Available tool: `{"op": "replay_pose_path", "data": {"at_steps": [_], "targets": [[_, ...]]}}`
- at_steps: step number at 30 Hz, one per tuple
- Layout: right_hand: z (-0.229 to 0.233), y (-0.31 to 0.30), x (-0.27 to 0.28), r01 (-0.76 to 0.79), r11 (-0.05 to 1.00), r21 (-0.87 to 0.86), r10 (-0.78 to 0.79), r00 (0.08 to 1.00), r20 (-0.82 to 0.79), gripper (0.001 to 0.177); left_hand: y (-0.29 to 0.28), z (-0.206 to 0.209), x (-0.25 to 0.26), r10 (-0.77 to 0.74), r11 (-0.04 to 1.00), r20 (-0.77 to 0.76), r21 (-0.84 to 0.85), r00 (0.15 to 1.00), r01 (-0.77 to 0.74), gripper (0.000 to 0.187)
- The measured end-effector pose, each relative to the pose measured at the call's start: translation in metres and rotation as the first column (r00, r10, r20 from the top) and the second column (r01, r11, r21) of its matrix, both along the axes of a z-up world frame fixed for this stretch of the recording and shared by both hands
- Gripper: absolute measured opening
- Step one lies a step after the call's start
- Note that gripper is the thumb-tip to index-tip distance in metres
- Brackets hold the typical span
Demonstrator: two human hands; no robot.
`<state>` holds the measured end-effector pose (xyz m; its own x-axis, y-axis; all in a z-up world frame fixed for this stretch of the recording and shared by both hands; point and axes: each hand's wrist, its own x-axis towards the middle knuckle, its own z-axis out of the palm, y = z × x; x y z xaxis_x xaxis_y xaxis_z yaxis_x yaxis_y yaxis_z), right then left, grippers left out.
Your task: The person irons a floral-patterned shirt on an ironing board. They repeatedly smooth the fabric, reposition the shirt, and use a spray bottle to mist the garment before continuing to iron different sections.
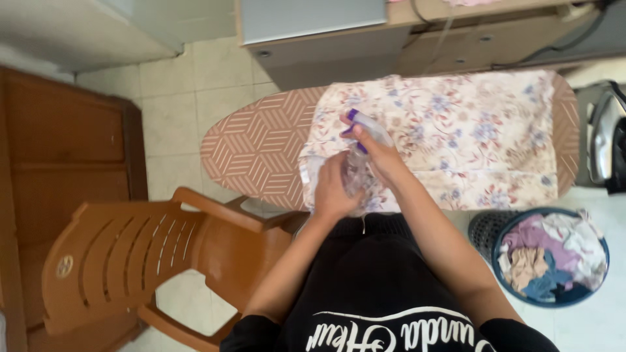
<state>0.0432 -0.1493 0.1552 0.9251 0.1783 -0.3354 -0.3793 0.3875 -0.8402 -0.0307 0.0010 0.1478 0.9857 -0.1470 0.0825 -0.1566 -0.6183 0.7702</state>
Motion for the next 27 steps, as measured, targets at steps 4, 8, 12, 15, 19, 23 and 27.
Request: {"op": "replay_pose_path", "data": {"at_steps": [4,8,12,15,19,23,27], "targets": [[-0.019,0.003,0.005,-0.091,0.974,-0.208,0.076,0.994,-0.076,0.060,0.041,-0.021,0.010,0.365,0.930,-0.115,0.097,0.924,-0.355,0.076],[-0.039,-0.028,-0.003,-0.072,0.946,-0.317,0.030,0.990,-0.136,0.055,0.099,-0.044,0.028,0.595,0.766,-0.006,0.306,0.804,-0.565,0.090],[-0.051,-0.064,-0.011,-0.068,0.893,-0.445,0.002,0.989,-0.147,0.049,0.135,-0.055,0.044,0.687,0.664,-0.069,0.465,0.723,-0.586,0.100],[-0.056,-0.081,-0.018,-0.030,0.890,-0.455,-0.022,0.994,-0.108,0.045,0.136,-0.057,0.050,0.731,0.639,-0.165,0.505,0.662,-0.580,0.102],[-0.063,-0.103,-0.024,-0.006,0.863,-0.504,-0.024,0.998,-0.053,0.039,0.126,-0.052,0.055,0.766,0.609,-0.214,0.544,0.606,-0.577,0.106],[-0.068,-0.148,-0.033,0.011,0.790,-0.612,0.023,0.999,0.048,0.033,0.109,-0.049,0.053,0.683,0.610,0.057,0.504,0.728,-0.612,0.095],[-0.075,-0.219,-0.048,0.155,0.717,-0.680,-0.123,0.988,0.095,0.026,0.064,-0.056,0.044,0.414,0.814,0.227,0.342,0.881,-0.470,0.069]]}}
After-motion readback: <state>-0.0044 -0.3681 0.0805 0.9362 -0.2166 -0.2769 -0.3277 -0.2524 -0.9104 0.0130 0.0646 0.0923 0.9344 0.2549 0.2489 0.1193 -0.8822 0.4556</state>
